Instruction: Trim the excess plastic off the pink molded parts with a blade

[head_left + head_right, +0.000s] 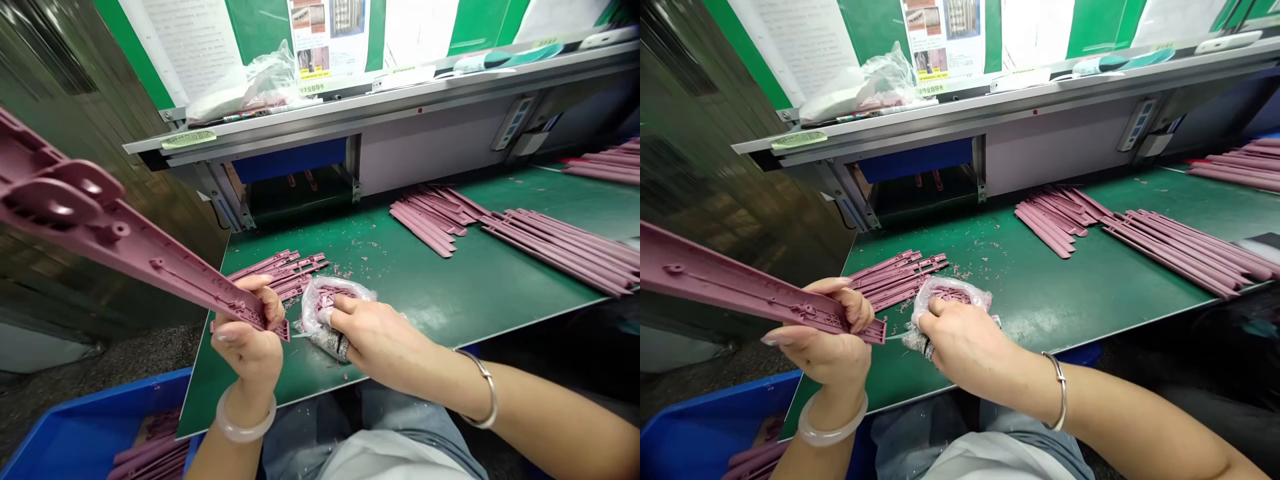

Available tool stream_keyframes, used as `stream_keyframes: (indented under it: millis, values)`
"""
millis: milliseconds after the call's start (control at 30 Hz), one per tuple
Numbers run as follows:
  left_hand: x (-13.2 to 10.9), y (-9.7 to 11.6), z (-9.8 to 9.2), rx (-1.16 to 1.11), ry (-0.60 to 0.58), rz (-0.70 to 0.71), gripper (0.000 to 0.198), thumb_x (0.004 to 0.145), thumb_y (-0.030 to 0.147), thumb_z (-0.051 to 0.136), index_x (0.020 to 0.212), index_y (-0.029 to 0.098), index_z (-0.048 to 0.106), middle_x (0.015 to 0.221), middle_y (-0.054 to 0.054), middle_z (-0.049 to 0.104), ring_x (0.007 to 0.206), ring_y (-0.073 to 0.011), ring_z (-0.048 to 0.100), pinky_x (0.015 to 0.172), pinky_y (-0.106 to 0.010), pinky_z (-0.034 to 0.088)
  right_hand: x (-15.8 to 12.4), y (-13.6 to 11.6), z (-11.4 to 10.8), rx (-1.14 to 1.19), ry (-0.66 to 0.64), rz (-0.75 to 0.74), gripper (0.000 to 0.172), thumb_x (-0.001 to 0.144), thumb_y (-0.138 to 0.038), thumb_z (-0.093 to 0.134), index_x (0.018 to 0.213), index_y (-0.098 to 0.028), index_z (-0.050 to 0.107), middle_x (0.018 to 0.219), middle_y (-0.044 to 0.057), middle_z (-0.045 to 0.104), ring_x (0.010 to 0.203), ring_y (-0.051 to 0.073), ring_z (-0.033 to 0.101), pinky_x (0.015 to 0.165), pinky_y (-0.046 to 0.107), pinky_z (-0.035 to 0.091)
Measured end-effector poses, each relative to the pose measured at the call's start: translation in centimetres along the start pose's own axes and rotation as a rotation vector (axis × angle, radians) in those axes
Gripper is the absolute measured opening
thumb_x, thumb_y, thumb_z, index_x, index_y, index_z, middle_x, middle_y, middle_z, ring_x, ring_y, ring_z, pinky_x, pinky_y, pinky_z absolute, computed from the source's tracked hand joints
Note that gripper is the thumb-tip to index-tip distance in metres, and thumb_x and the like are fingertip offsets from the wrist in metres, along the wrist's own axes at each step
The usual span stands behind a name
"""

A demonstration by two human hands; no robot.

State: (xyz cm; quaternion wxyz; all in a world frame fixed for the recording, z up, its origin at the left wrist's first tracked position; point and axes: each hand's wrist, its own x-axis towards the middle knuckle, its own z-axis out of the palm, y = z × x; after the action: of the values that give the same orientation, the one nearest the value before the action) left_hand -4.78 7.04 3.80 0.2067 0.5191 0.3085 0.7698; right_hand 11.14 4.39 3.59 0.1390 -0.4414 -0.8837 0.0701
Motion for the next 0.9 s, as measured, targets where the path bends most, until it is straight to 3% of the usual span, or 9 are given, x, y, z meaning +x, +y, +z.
stream_keyframes:
  millis: [167, 433, 633, 800, 900]
  values:
    - [-0.2, 0.6, 0.4, -0.024, 0.001, 0.055, 0.06, 0.084, 0.07, 0.038, 0.084, 0.015, 0.062, 0.043, 0.006, 0.038, 0.032, -0.0098, 0.028, 0.032, -0.024, 0.021, 0.4, -0.6, -0.4, -0.026, -0.029, 0.003, 0.021, 0.069, -0.006, 0.048, 0.083, -0.018, 0.058, 0.081, 0.004, 0.057, 0.063, 0.016, 0.052, 0.049, 0.028, 0.016]
    - [-0.4, 1.1, 0.9, 0.003, 0.008, 0.0, 0.059, 0.084, 0.069, 0.04, 0.083, 0.015, 0.062, 0.043, 0.007, 0.038, 0.033, -0.0085, 0.031, 0.034, -0.023, 0.023, 0.6, -0.8, -0.4, -0.042, -0.002, 0.039, 0.018, 0.077, -0.007, 0.05, 0.087, -0.018, 0.061, 0.087, 0.005, 0.06, 0.071, 0.018, 0.058, 0.05, 0.029, 0.022]
    - [-0.3, 1.6, 1.2, 0.007, -0.025, -0.034, 0.058, 0.089, 0.064, 0.036, 0.082, 0.014, 0.063, 0.045, 0.006, 0.038, 0.034, -0.0088, 0.032, 0.033, -0.023, 0.023, 0.9, 0.0, 0.0, -0.083, 0.074, 0.004, 0.016, 0.074, -0.007, 0.052, 0.083, -0.017, 0.062, 0.082, 0.004, 0.059, 0.066, 0.017, 0.055, 0.051, 0.028, 0.026]
    - [0.0, 1.9, 1.0, -0.004, -0.029, -0.132, 0.056, 0.093, 0.061, 0.031, 0.085, 0.015, 0.064, 0.047, 0.005, 0.037, 0.035, -0.0089, 0.031, 0.034, -0.024, 0.024, 0.0, 0.8, 1.6, -0.017, 0.304, -0.112, 0.035, 0.076, -0.004, 0.047, 0.107, -0.014, 0.06, 0.094, 0.01, 0.061, 0.083, 0.021, 0.057, 0.066, 0.03, 0.042]
    - [0.2, 1.8, 0.7, -0.03, -0.055, -0.21, 0.056, 0.095, 0.058, 0.029, 0.086, 0.015, 0.064, 0.051, 0.004, 0.038, 0.036, -0.0076, 0.031, 0.034, -0.023, 0.024, -0.4, 1.6, 1.9, 0.107, 0.371, -0.08, 0.04, 0.081, -0.007, 0.044, 0.118, -0.015, 0.056, 0.102, 0.01, 0.06, 0.087, 0.02, 0.057, 0.07, 0.029, 0.045]
